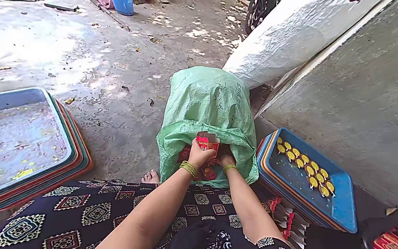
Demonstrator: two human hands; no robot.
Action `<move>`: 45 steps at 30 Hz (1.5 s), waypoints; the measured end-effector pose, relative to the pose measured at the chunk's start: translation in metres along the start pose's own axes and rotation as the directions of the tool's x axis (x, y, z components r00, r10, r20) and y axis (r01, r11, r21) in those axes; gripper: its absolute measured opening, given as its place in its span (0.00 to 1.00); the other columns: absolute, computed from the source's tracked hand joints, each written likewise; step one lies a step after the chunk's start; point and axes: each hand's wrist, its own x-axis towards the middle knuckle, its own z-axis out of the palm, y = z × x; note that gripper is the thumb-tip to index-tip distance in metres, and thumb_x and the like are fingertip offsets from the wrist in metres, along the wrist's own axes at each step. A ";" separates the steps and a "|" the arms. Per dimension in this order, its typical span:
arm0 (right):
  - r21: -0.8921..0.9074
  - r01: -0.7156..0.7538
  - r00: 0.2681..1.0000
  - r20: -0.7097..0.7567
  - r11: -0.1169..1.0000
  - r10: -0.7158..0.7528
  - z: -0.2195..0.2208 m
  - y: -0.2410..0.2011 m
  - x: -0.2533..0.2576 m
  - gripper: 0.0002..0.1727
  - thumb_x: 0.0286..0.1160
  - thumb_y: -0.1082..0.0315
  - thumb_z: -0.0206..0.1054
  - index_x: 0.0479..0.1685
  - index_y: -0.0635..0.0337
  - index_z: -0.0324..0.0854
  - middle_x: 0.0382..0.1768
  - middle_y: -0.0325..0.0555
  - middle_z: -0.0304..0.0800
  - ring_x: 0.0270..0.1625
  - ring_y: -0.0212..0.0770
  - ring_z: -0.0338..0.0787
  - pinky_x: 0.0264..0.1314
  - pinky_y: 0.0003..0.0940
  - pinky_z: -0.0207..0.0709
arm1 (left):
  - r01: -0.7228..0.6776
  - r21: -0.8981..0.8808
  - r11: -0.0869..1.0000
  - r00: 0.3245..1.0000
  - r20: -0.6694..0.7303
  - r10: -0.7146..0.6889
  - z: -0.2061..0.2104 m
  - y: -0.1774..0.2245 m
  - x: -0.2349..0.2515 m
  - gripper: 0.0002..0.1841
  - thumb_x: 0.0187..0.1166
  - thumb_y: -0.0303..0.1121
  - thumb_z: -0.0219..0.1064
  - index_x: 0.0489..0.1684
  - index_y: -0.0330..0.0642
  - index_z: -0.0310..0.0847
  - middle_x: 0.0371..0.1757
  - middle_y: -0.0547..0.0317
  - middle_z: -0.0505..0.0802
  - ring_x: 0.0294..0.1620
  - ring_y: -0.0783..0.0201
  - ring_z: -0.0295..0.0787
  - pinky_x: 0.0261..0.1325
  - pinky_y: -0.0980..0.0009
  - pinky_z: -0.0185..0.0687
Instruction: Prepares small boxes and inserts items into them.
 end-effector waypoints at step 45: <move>0.291 0.664 0.280 -0.951 0.689 0.132 -0.004 0.103 -0.288 0.14 0.71 0.69 0.69 0.51 0.67 0.78 0.38 0.45 0.85 0.35 0.28 0.86 0.38 0.23 0.86 | -0.291 -0.099 0.951 0.602 0.754 0.263 0.063 -0.012 -0.141 0.73 0.34 0.41 0.96 0.86 0.30 0.40 0.70 0.47 0.85 0.72 0.64 0.84 0.77 0.66 0.81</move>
